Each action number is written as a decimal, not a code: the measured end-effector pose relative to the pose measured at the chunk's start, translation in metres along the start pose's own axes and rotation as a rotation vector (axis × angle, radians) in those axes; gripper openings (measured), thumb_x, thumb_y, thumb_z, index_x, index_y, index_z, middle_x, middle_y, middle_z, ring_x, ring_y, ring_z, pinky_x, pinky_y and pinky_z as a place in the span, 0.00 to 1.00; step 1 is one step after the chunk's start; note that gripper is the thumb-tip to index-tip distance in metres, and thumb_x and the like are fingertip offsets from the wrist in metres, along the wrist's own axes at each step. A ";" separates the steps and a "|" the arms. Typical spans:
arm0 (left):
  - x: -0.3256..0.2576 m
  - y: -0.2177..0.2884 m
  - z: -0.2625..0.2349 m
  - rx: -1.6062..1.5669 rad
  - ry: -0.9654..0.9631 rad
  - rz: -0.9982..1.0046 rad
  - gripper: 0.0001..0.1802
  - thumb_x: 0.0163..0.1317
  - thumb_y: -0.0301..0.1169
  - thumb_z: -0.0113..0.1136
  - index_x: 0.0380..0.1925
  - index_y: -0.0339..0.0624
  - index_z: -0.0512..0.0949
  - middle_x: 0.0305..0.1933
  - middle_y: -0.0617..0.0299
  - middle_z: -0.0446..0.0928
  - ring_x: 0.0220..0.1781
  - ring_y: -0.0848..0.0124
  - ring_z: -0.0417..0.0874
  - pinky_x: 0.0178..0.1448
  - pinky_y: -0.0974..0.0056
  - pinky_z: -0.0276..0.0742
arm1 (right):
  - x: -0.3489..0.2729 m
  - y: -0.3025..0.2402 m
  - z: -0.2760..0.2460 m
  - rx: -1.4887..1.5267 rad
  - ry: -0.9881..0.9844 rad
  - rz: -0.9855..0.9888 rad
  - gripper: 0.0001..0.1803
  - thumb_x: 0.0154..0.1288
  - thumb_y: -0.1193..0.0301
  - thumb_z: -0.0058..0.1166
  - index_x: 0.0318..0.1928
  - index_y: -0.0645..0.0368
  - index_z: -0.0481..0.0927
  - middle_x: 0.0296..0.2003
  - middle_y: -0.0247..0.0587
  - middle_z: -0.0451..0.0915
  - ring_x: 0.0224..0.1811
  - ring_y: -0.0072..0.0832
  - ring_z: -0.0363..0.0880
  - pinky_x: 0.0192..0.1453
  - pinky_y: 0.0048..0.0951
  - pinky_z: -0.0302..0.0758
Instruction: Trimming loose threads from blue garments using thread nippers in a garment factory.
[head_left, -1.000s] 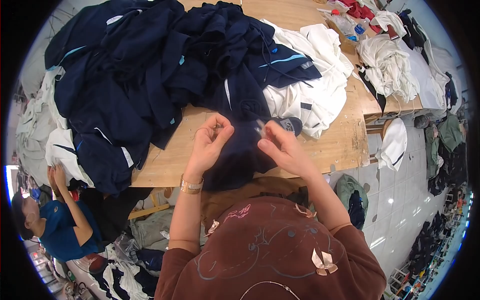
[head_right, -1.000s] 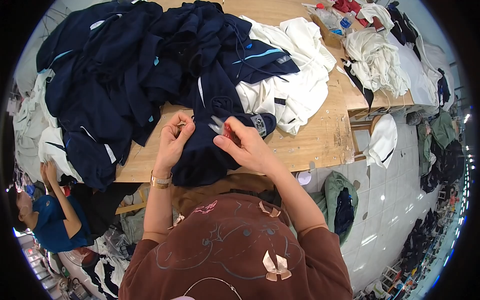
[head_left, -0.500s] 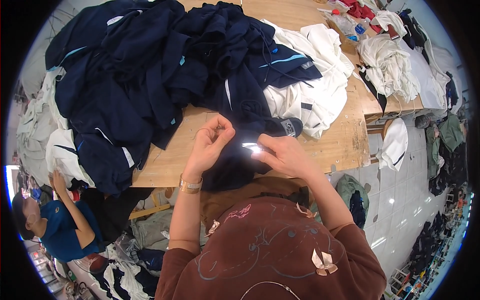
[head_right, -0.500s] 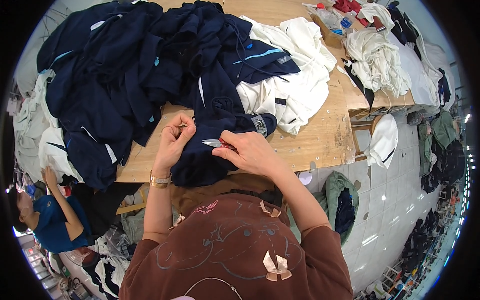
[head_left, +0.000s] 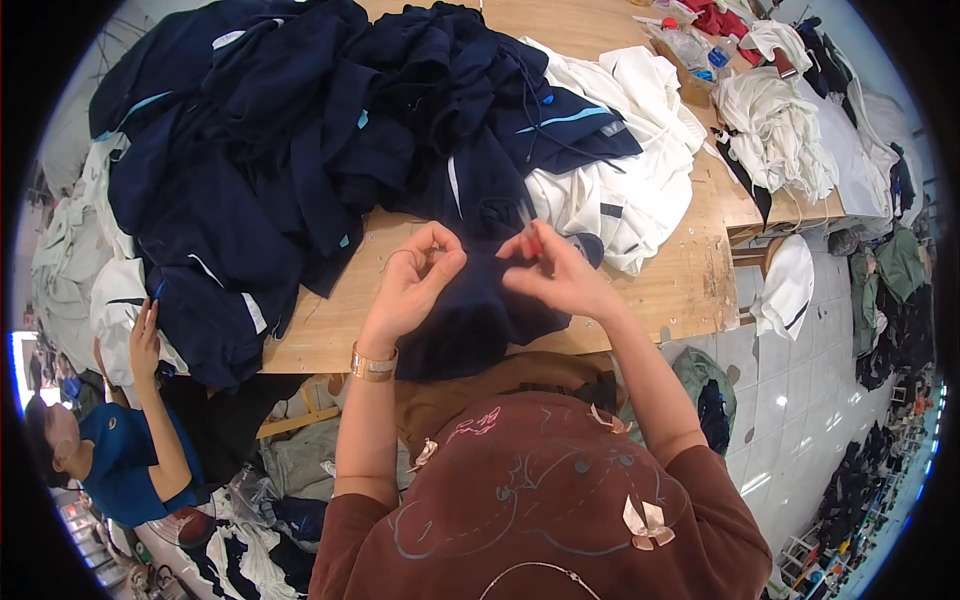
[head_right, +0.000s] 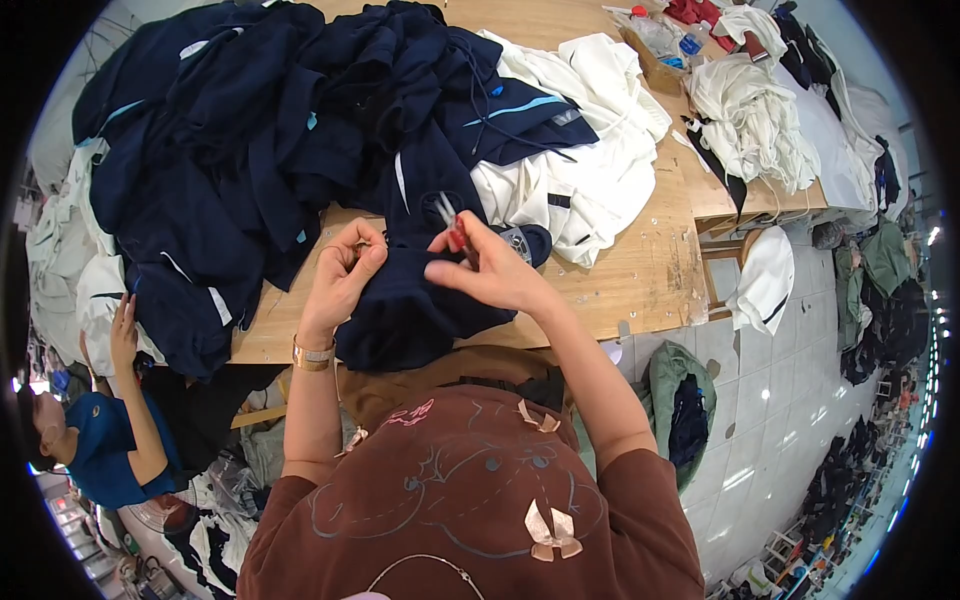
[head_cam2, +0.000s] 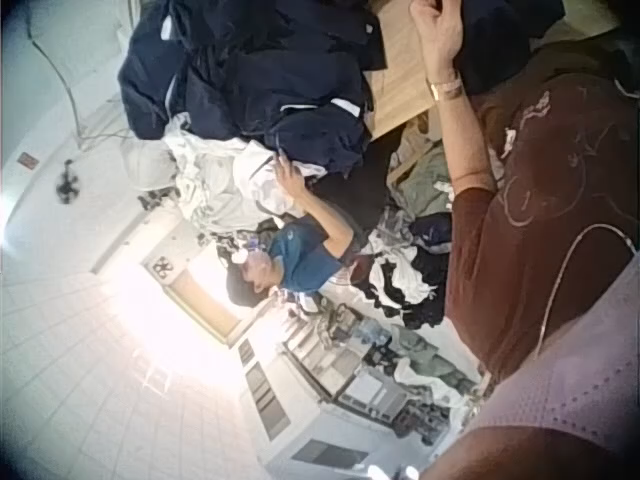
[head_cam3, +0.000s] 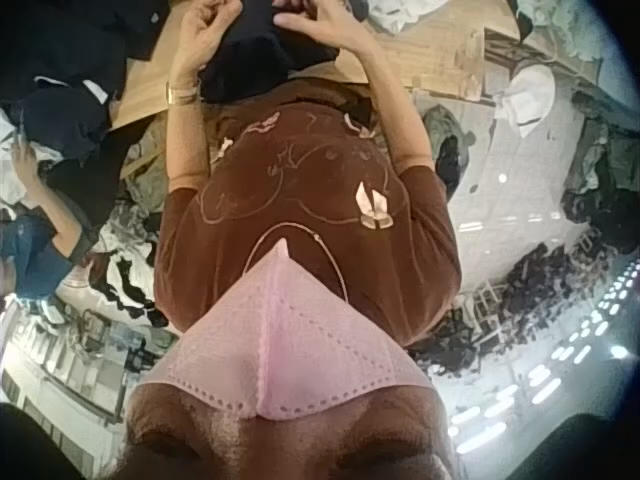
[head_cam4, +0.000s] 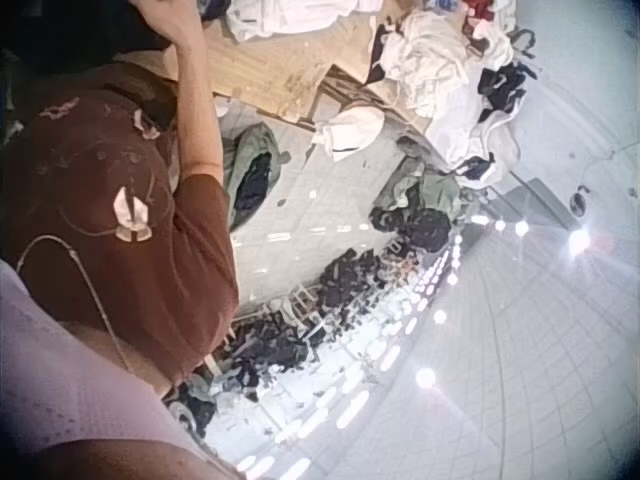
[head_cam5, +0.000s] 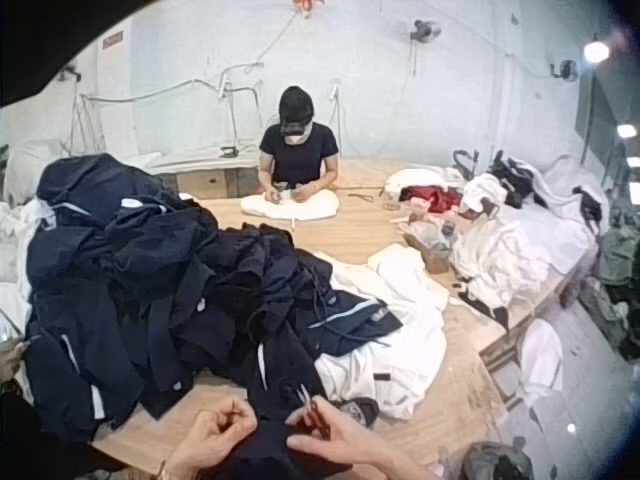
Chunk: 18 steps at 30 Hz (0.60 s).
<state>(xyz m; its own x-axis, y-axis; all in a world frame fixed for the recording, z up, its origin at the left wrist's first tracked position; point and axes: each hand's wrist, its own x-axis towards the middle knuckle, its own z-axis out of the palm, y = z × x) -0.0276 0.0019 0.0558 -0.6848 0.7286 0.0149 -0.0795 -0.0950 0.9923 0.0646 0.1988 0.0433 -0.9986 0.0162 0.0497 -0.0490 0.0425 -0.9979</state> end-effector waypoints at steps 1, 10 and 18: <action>0.000 0.001 -0.003 0.002 0.001 -0.016 0.05 0.63 0.28 0.55 0.31 0.42 0.70 0.25 0.78 0.65 0.26 0.90 0.60 0.29 0.81 0.54 | 0.001 -0.001 -0.002 -0.103 -0.102 0.097 0.23 0.52 0.68 0.65 0.39 0.60 0.63 0.25 0.31 0.68 0.24 0.18 0.61 0.28 0.22 0.63; -0.009 0.024 -0.005 1.105 0.279 0.386 0.13 0.38 0.23 0.66 0.25 0.45 0.74 0.27 0.64 0.72 0.39 0.62 0.71 0.54 0.58 0.61 | 0.005 -0.017 -0.002 -0.876 0.376 -0.647 0.13 0.47 0.78 0.60 0.30 0.58 0.67 0.21 0.38 0.69 0.18 0.33 0.69 0.23 0.27 0.66; -0.039 -0.063 -0.022 1.202 0.707 0.200 0.16 0.34 0.14 0.57 0.25 0.41 0.68 0.33 0.55 0.66 0.40 0.57 0.70 0.41 0.59 0.68 | -0.032 0.054 0.022 -0.968 -0.015 -0.579 0.14 0.46 0.71 0.59 0.20 0.55 0.65 0.18 0.35 0.62 0.16 0.31 0.67 0.22 0.30 0.65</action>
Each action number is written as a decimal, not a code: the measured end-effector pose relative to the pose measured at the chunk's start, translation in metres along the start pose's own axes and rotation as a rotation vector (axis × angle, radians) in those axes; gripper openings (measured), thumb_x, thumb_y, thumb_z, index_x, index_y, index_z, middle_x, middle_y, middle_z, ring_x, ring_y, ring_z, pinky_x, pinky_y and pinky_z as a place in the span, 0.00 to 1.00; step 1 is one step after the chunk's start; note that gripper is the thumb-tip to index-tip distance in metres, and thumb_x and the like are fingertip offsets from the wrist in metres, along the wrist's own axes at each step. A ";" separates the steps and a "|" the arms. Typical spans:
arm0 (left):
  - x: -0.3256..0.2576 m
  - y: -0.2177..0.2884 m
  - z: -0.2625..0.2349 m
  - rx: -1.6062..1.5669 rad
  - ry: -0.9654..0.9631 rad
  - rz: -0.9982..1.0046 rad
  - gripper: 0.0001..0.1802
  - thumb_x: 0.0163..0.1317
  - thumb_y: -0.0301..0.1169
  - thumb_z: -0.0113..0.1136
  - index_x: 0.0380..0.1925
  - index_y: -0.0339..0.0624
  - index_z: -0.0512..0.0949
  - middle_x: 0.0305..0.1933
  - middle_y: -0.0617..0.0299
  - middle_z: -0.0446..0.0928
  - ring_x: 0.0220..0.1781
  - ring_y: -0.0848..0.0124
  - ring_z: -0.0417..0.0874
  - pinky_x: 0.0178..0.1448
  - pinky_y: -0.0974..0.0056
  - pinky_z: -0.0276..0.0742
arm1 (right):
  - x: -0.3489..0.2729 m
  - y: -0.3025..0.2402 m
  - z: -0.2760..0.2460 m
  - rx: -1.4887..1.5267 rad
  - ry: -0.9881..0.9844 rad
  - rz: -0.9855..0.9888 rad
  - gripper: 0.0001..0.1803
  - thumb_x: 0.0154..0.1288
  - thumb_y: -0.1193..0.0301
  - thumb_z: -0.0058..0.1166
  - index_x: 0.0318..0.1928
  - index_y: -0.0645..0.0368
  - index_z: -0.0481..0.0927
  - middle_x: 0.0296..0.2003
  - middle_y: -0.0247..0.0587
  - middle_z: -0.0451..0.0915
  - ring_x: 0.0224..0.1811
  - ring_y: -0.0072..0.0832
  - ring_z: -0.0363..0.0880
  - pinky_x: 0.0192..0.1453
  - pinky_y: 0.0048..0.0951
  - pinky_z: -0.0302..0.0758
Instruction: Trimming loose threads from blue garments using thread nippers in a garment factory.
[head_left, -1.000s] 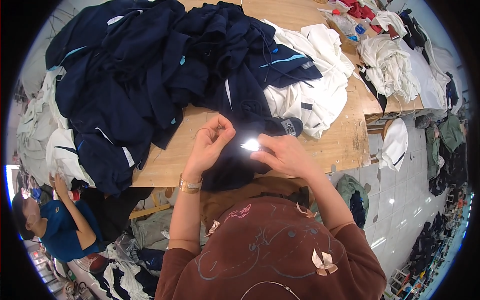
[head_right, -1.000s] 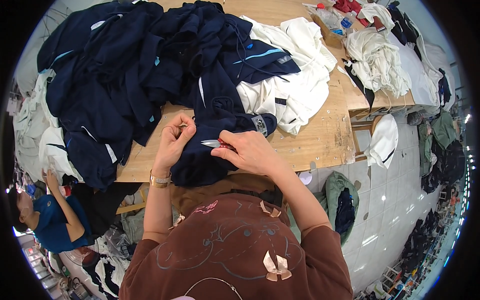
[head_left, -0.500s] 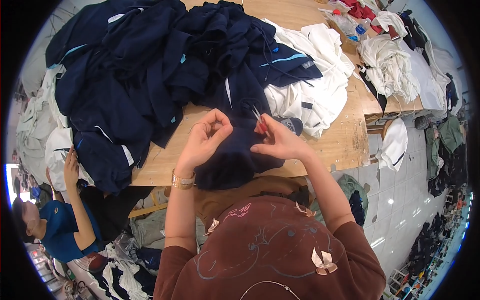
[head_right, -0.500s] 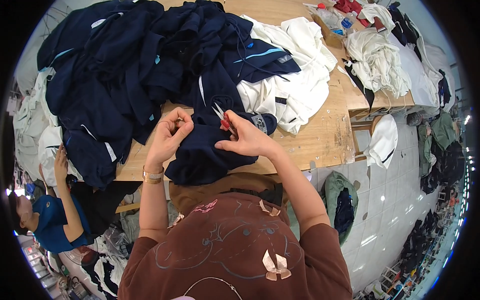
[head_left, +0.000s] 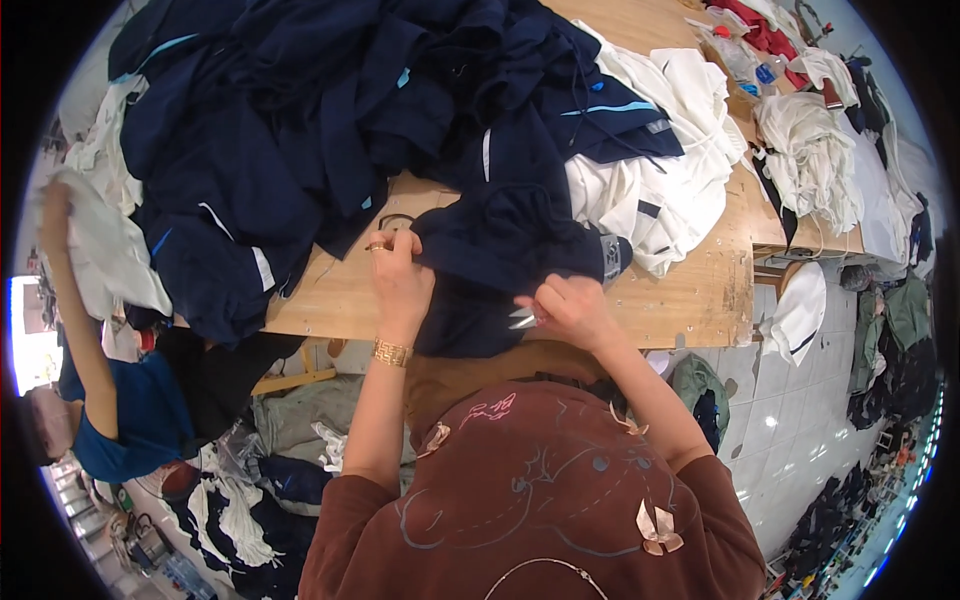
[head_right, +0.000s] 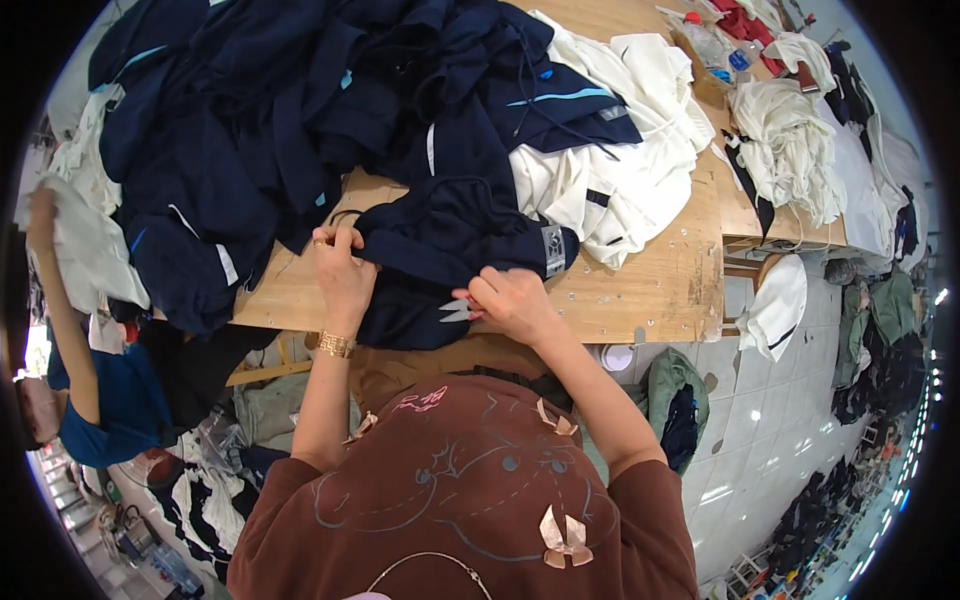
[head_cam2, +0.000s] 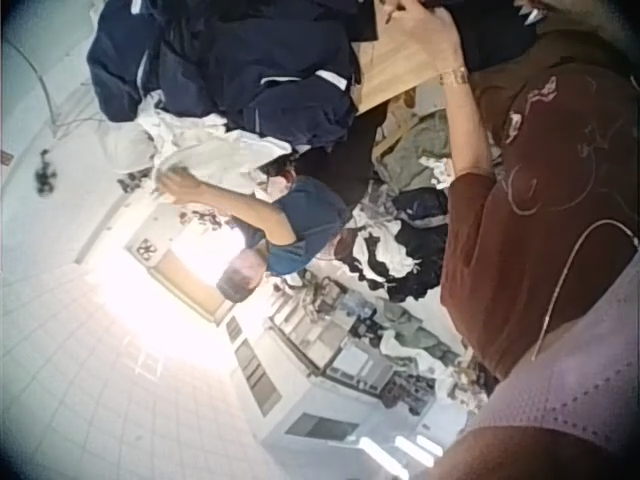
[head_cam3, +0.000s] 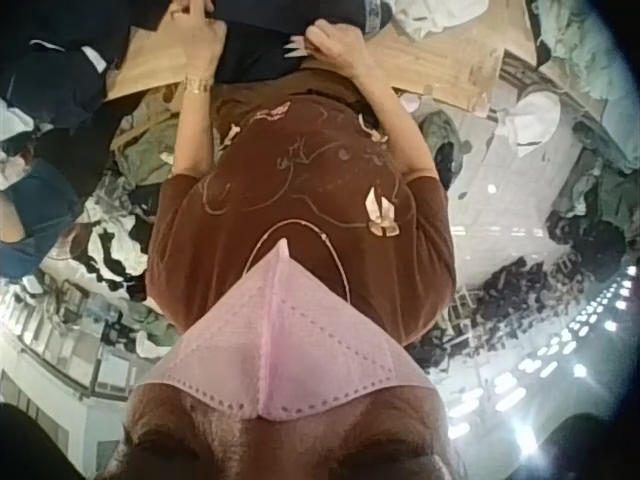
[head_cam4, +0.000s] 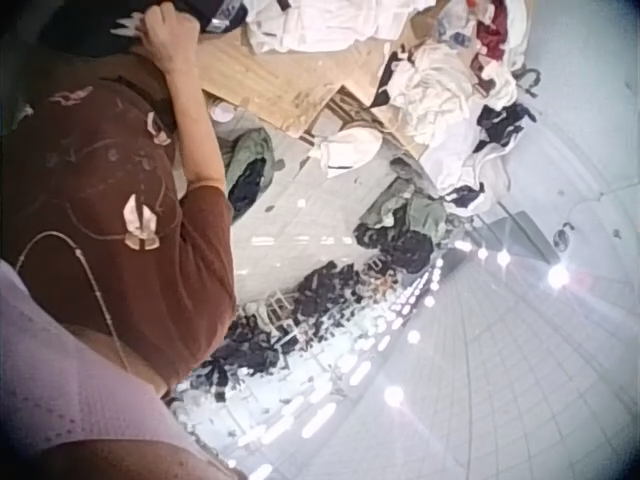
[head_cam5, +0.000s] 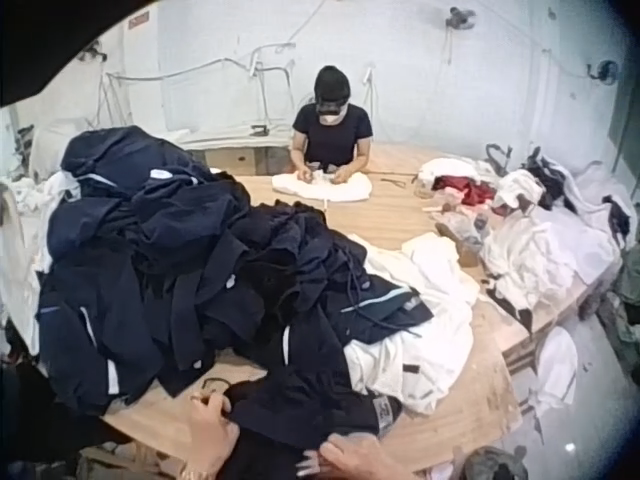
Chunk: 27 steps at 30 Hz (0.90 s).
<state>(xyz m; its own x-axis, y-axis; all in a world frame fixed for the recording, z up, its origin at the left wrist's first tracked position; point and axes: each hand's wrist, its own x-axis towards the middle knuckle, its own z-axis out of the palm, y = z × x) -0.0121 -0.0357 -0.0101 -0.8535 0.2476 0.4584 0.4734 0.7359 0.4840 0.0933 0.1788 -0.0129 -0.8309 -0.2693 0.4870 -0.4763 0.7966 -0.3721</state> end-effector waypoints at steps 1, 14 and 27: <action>-0.009 -0.007 0.001 -0.032 -0.074 -0.065 0.16 0.34 0.14 0.57 0.25 0.40 0.68 0.34 0.54 0.66 0.41 0.56 0.70 0.42 0.58 0.68 | -0.010 -0.003 0.004 0.059 -0.081 0.077 0.14 0.47 0.70 0.61 0.21 0.55 0.66 0.19 0.36 0.66 0.17 0.33 0.69 0.22 0.32 0.67; -0.026 -0.012 -0.033 -0.327 -0.337 -0.423 0.18 0.60 0.42 0.58 0.26 0.35 0.75 0.25 0.54 0.76 0.22 0.69 0.79 0.26 0.67 0.73 | -0.052 0.056 -0.029 0.221 0.692 0.956 0.18 0.58 0.69 0.61 0.18 0.58 0.67 0.14 0.23 0.61 0.19 0.11 0.56 0.21 0.18 0.53; -0.068 0.040 0.027 -1.356 -0.926 -1.154 0.18 0.66 0.38 0.45 0.40 0.31 0.67 0.45 0.49 0.74 0.42 0.59 0.81 0.30 0.69 0.75 | -0.066 0.057 0.002 2.218 0.415 0.897 0.15 0.64 0.59 0.53 0.37 0.60 0.75 0.33 0.40 0.80 0.33 0.25 0.80 0.39 0.25 0.79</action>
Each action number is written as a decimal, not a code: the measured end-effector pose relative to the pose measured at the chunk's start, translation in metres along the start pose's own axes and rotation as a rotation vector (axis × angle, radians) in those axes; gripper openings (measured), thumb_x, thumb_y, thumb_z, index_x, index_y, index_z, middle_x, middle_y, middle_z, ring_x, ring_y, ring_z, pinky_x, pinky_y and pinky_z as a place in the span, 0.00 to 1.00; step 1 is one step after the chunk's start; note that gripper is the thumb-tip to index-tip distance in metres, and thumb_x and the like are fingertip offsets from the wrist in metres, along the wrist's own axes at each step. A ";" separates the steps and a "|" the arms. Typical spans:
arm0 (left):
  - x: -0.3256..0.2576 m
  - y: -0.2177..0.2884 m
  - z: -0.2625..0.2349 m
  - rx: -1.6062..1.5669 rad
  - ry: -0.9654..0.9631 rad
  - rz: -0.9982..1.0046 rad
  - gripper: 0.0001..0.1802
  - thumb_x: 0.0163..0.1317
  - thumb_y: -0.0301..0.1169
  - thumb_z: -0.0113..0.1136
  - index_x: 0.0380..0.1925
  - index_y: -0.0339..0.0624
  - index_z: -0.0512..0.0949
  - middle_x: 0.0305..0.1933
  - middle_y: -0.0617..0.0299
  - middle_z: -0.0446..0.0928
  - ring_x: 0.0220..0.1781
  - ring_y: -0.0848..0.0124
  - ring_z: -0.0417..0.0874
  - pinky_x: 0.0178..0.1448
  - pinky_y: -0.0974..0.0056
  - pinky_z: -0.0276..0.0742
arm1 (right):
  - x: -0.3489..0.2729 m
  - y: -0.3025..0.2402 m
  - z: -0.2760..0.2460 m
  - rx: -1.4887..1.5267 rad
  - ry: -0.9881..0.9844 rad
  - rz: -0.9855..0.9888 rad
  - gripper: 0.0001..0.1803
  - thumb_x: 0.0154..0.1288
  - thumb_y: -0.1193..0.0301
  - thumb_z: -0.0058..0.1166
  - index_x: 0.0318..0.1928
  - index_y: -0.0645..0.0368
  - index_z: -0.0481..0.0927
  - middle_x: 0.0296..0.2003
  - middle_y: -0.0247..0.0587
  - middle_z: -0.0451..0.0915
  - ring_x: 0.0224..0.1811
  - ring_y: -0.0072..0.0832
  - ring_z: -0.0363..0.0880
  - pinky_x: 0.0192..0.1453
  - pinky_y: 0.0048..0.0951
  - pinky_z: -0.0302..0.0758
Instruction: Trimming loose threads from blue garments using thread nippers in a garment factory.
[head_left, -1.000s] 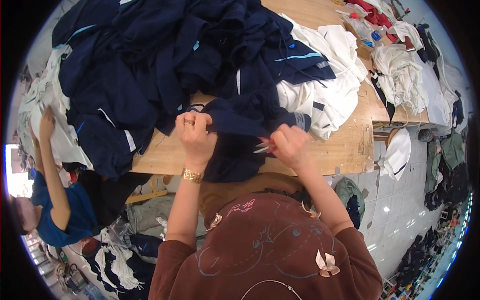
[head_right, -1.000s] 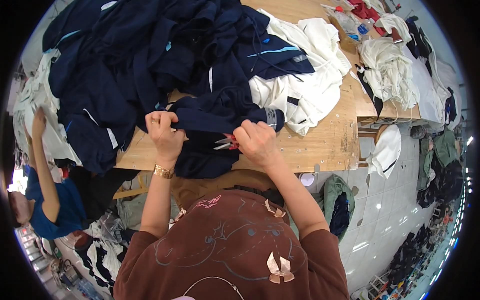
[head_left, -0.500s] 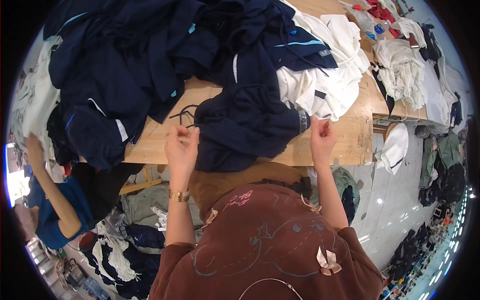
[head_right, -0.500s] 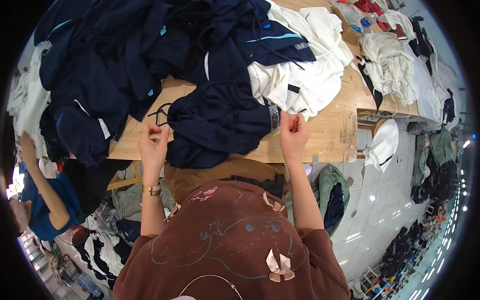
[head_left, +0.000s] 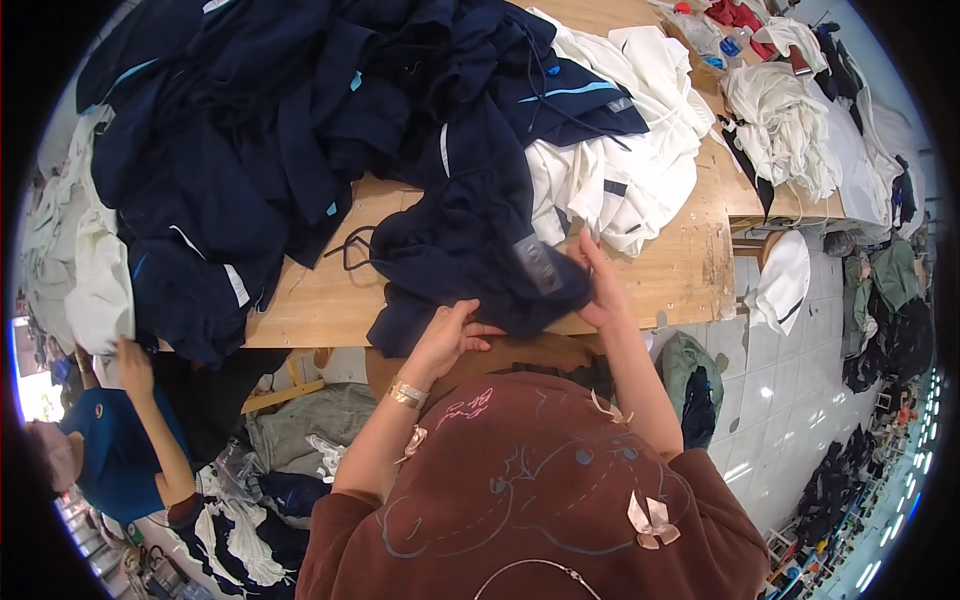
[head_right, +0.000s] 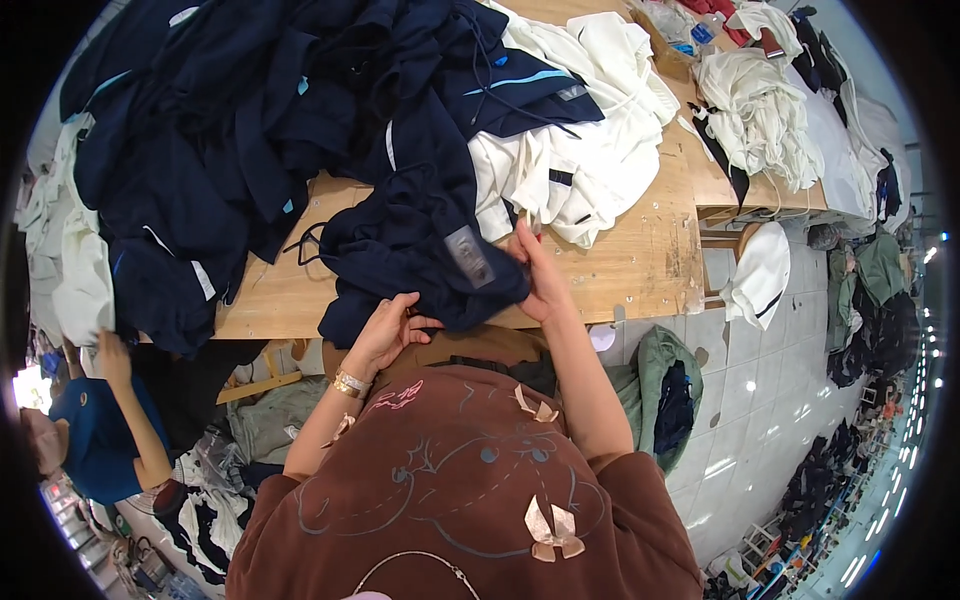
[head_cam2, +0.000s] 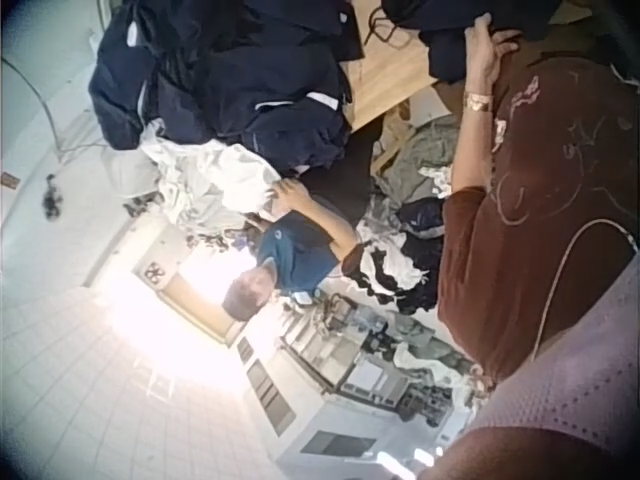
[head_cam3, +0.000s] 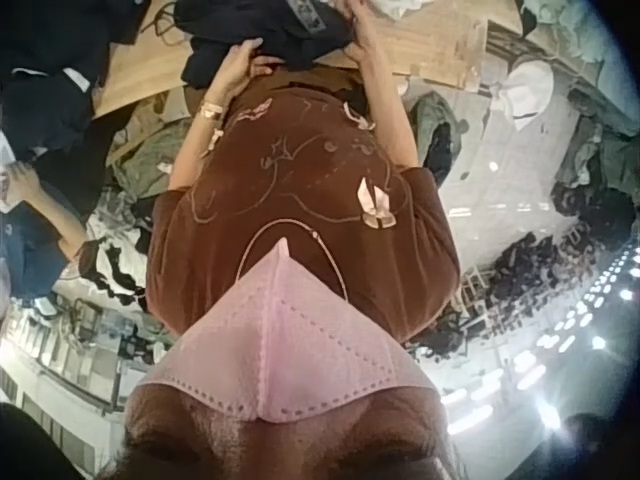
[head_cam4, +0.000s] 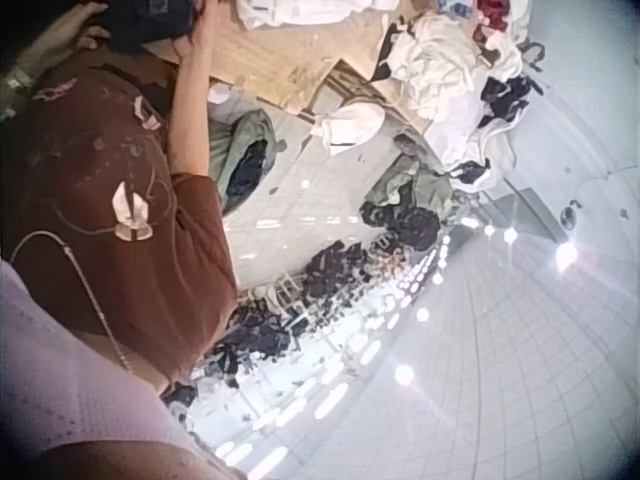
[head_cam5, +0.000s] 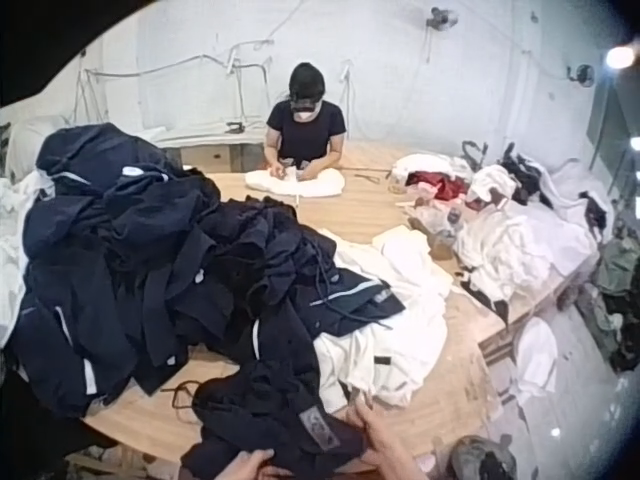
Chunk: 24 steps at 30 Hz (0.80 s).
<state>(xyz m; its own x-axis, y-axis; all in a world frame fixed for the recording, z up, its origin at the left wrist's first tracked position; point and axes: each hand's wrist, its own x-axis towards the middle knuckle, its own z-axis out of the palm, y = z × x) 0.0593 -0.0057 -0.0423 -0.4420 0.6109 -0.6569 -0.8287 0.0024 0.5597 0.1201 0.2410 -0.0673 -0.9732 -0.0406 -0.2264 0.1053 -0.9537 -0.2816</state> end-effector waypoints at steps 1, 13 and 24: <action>-0.001 -0.001 -0.002 -0.052 0.018 0.004 0.16 0.66 0.37 0.45 0.40 0.31 0.68 0.45 0.51 0.74 0.42 0.59 0.81 0.33 0.67 0.76 | 0.002 0.002 0.001 0.004 -0.003 0.004 0.15 0.64 0.59 0.53 0.37 0.60 0.75 0.33 0.40 0.80 0.33 0.25 0.80 0.39 0.25 0.79; 0.001 -0.003 -0.006 -0.232 -0.109 0.058 0.13 0.63 0.32 0.44 0.42 0.37 0.73 0.45 0.57 0.76 0.43 0.65 0.78 0.45 0.62 0.73 | 0.006 0.032 0.075 -0.814 0.370 0.075 0.18 0.51 0.68 0.68 0.21 0.56 0.68 0.33 0.34 0.76 0.36 0.15 0.71 0.41 0.19 0.72; -0.011 0.026 -0.010 0.190 -0.051 -0.045 0.22 0.66 0.44 0.45 0.37 0.35 0.77 0.36 0.55 0.79 0.34 0.66 0.80 0.38 0.65 0.77 | 0.008 0.030 0.070 -0.981 0.326 0.029 0.23 0.48 0.68 0.68 0.16 0.50 0.61 0.18 0.20 0.63 0.21 0.11 0.58 0.23 0.16 0.56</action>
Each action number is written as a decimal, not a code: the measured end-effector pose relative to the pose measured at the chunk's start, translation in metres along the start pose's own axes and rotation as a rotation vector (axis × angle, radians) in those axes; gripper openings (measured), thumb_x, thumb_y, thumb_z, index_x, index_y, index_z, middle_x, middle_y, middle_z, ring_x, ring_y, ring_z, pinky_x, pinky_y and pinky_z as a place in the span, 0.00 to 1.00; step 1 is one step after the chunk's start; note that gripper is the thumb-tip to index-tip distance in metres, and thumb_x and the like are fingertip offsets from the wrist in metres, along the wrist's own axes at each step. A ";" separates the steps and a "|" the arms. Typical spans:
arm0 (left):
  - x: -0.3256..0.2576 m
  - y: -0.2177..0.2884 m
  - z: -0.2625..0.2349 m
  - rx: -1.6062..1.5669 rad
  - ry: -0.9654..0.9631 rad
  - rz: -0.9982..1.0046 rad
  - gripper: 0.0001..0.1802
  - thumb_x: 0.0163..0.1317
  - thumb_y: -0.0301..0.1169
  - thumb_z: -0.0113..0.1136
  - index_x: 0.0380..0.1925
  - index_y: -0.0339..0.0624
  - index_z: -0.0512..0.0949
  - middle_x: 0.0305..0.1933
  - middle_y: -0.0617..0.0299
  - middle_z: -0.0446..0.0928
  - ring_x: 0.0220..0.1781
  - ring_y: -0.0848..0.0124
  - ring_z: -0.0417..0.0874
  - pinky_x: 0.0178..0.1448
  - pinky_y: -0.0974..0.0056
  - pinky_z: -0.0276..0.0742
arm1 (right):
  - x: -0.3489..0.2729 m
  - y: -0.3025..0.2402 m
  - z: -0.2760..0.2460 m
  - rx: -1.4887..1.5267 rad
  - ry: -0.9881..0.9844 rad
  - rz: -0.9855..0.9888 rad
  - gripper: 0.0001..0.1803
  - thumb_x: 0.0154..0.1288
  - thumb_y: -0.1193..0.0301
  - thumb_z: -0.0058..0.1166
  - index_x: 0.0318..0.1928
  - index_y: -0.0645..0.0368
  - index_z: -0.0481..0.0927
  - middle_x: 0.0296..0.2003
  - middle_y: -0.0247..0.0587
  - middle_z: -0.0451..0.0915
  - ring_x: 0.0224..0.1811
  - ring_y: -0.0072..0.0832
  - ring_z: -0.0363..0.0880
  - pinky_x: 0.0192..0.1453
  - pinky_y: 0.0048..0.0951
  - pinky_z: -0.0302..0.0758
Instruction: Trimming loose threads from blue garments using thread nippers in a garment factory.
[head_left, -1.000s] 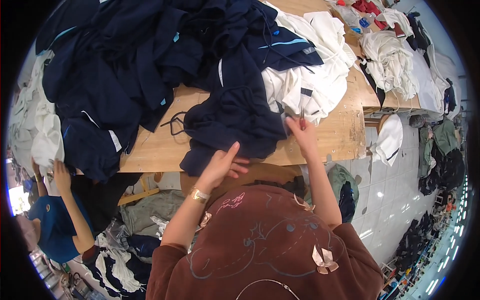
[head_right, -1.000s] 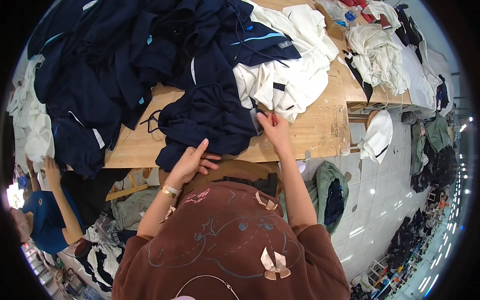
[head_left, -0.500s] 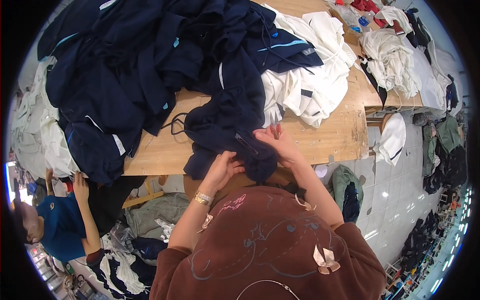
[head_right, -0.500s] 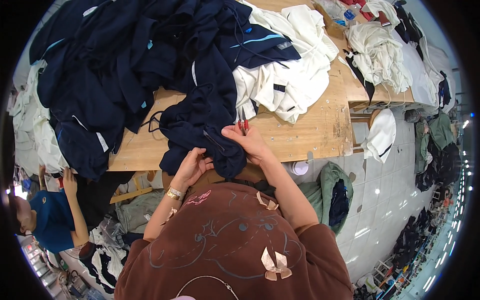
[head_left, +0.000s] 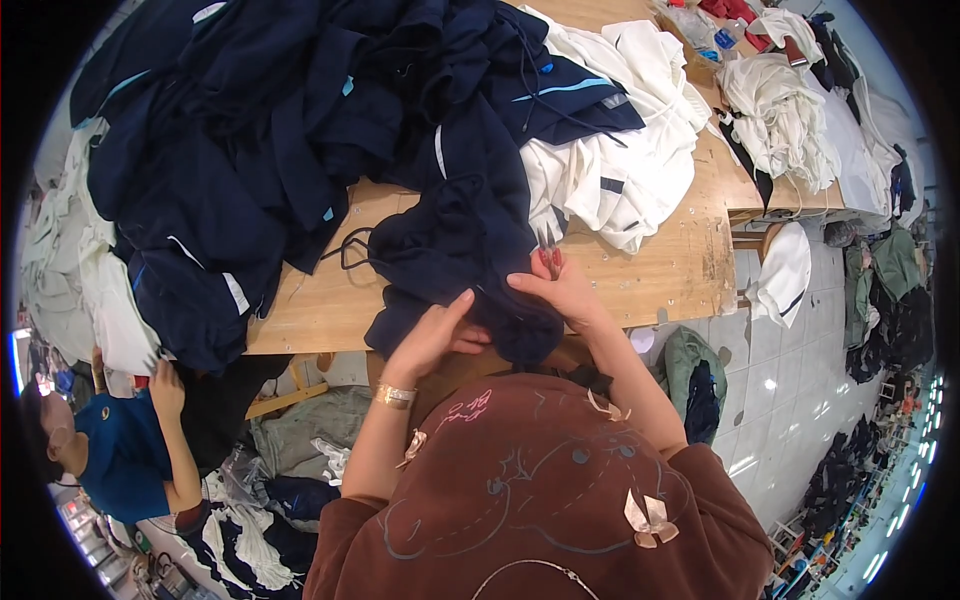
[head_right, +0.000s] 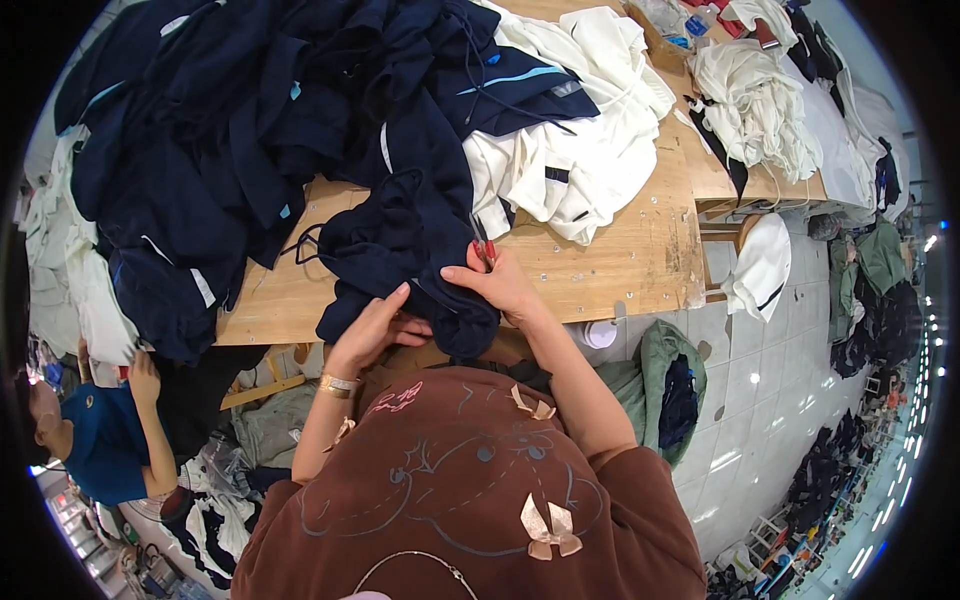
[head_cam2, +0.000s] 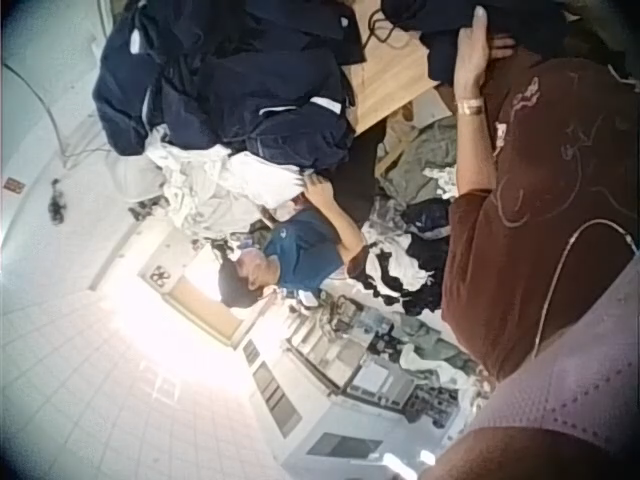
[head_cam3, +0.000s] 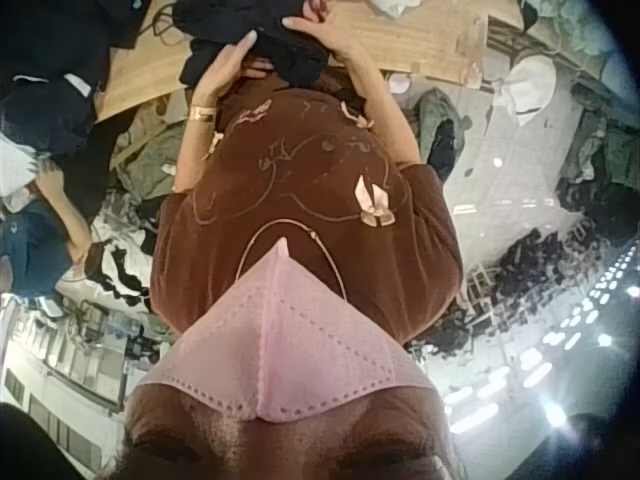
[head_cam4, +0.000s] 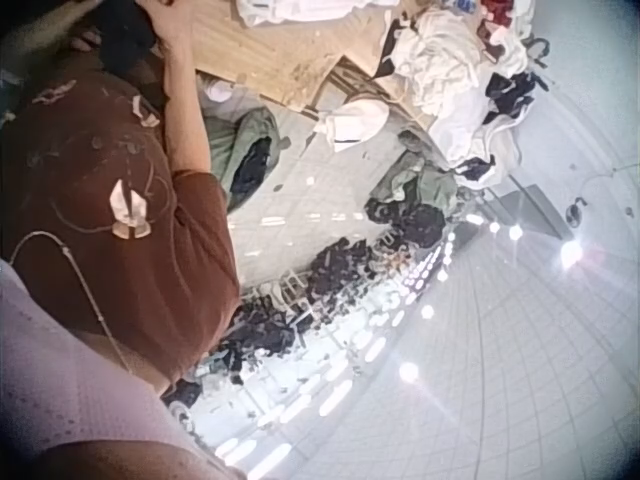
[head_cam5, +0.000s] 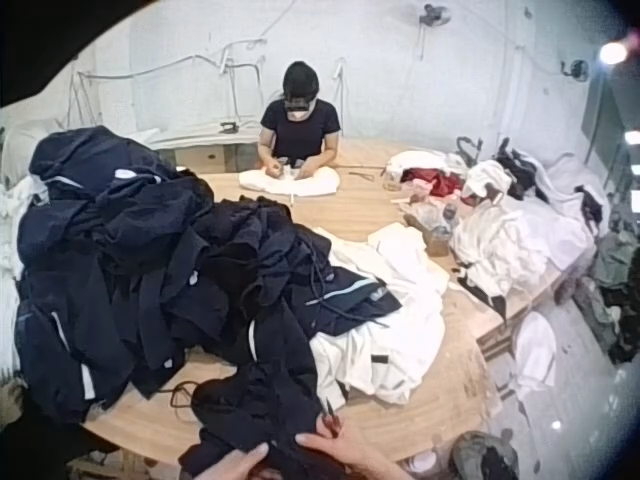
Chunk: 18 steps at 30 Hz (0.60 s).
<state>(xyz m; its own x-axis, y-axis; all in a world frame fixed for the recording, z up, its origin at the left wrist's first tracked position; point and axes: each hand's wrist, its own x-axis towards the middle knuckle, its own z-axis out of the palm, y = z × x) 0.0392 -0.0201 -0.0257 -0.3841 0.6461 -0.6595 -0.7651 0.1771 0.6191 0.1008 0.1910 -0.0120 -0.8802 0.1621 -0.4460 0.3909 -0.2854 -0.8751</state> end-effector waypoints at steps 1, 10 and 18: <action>-0.007 0.012 -0.002 0.443 0.046 -0.077 0.26 0.67 0.48 0.43 0.37 0.34 0.78 0.32 0.54 0.80 0.32 0.68 0.81 0.36 0.65 0.79 | -0.003 -0.009 0.002 -0.088 0.026 -0.050 0.23 0.48 0.70 0.67 0.16 0.50 0.60 0.17 0.19 0.61 0.21 0.10 0.56 0.22 0.17 0.54; 0.000 0.076 0.024 0.308 0.239 0.296 0.26 0.64 0.51 0.48 0.26 0.36 0.76 0.24 0.62 0.77 0.23 0.77 0.76 0.21 0.76 0.65 | -0.014 -0.045 -0.010 0.183 -0.185 -0.301 0.19 0.42 0.80 0.59 0.16 0.52 0.58 0.23 0.25 0.63 0.27 0.14 0.62 0.34 0.16 0.58; 0.007 0.079 0.057 -0.556 -0.080 0.251 0.09 0.63 0.39 0.55 0.34 0.47 0.78 0.34 0.66 0.79 0.37 0.75 0.79 0.27 0.75 0.71 | -0.006 -0.049 -0.016 -0.143 0.285 -0.345 0.09 0.51 0.76 0.58 0.23 0.58 0.69 0.21 0.24 0.62 0.25 0.12 0.60 0.30 0.16 0.59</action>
<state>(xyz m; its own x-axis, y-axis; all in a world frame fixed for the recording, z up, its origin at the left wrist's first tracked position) 0.0054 0.0409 0.0430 -0.5640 0.6754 -0.4752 -0.8196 -0.3877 0.4218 0.0909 0.2188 0.0303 -0.8640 0.4835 -0.1407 0.1389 -0.0397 -0.9895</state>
